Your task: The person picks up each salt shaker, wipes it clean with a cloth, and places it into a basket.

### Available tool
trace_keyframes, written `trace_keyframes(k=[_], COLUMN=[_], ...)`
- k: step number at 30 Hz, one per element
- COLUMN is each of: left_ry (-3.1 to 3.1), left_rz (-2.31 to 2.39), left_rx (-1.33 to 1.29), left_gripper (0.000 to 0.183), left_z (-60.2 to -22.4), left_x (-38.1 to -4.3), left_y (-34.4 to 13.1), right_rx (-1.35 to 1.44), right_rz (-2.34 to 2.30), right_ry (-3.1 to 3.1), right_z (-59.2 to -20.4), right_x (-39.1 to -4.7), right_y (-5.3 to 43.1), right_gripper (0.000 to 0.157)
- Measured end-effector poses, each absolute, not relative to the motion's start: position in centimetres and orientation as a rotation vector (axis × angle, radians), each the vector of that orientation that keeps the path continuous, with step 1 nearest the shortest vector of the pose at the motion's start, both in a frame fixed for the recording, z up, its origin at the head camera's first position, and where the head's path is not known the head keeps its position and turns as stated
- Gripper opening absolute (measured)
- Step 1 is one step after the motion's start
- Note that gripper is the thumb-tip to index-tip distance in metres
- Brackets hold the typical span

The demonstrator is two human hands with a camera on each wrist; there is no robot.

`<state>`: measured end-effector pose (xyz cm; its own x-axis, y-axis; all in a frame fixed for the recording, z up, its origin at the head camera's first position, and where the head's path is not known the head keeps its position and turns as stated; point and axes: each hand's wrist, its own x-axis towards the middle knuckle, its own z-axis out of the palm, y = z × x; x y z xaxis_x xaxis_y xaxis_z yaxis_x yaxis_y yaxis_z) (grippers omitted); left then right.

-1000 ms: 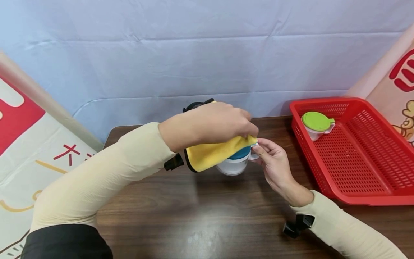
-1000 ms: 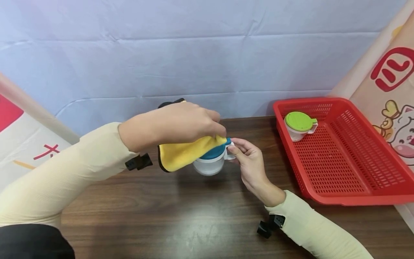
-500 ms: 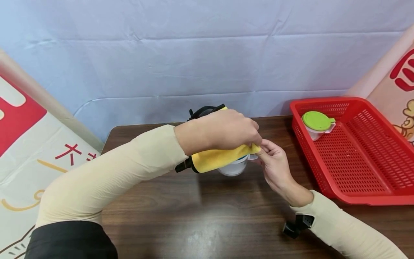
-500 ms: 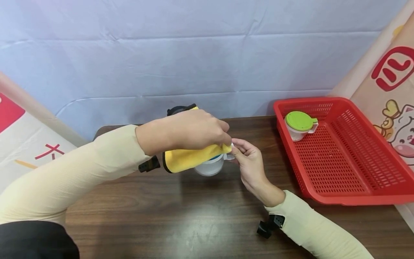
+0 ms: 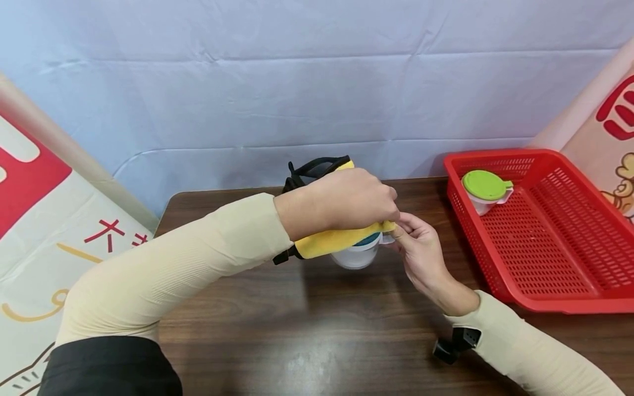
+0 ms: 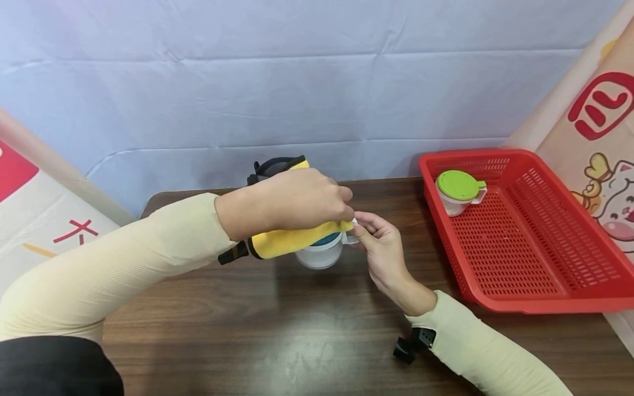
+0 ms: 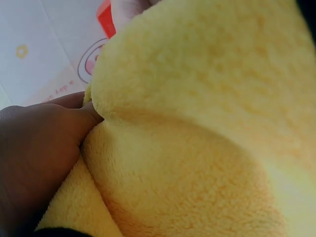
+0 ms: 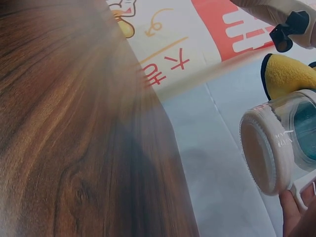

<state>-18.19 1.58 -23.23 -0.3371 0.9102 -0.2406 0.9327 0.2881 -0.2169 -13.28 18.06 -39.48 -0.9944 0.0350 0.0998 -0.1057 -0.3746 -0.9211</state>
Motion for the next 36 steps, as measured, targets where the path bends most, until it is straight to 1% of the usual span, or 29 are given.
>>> trace_keyframes(k=[5, 8, 14, 18, 26, 29, 36], left_ry=[2.472, 2.473, 2.474, 2.484, 2.513, 2.522, 2.555], left_rz=[-0.525, -0.548, -0.594, -0.623, -0.675, -0.686, -0.668], left_rx=[1.783, 1.796, 1.833, 1.823, 1.810, 1.825, 1.832], left_gripper=[0.023, 0.026, 0.032, 0.038, 0.030, 0.029, 0.027], left_z=[-23.2, -23.3, -23.7, -24.0, -24.6, -24.8, -25.3], left_x=[-18.4, -18.7, -19.4, -20.2, -21.8, -22.3, -23.3], left_y=[1.5, 1.4, 1.4, 1.5, 1.3, 1.2, 1.0], right_rx=[0.105, 0.108, 0.088, 0.079, 0.045, 0.025, 0.072], right_rz=[2.539, 2.541, 2.533, 2.519, 2.480, 2.451, 2.482], right_ry=[-1.690, -1.685, -1.697, -1.718, -1.782, -1.821, -1.767], right_z=[-39.3, -39.3, -39.4, -39.4, -39.3, -39.3, -39.5], right_x=[-13.2, -13.2, -13.2, -13.2, -13.1, -13.1, -13.1], right_y=[18.0, 18.0, 18.0, 18.1, 18.1, 18.2, 18.0], right_gripper=[0.022, 0.021, 0.025, 0.023, 0.022, 0.023, 0.027])
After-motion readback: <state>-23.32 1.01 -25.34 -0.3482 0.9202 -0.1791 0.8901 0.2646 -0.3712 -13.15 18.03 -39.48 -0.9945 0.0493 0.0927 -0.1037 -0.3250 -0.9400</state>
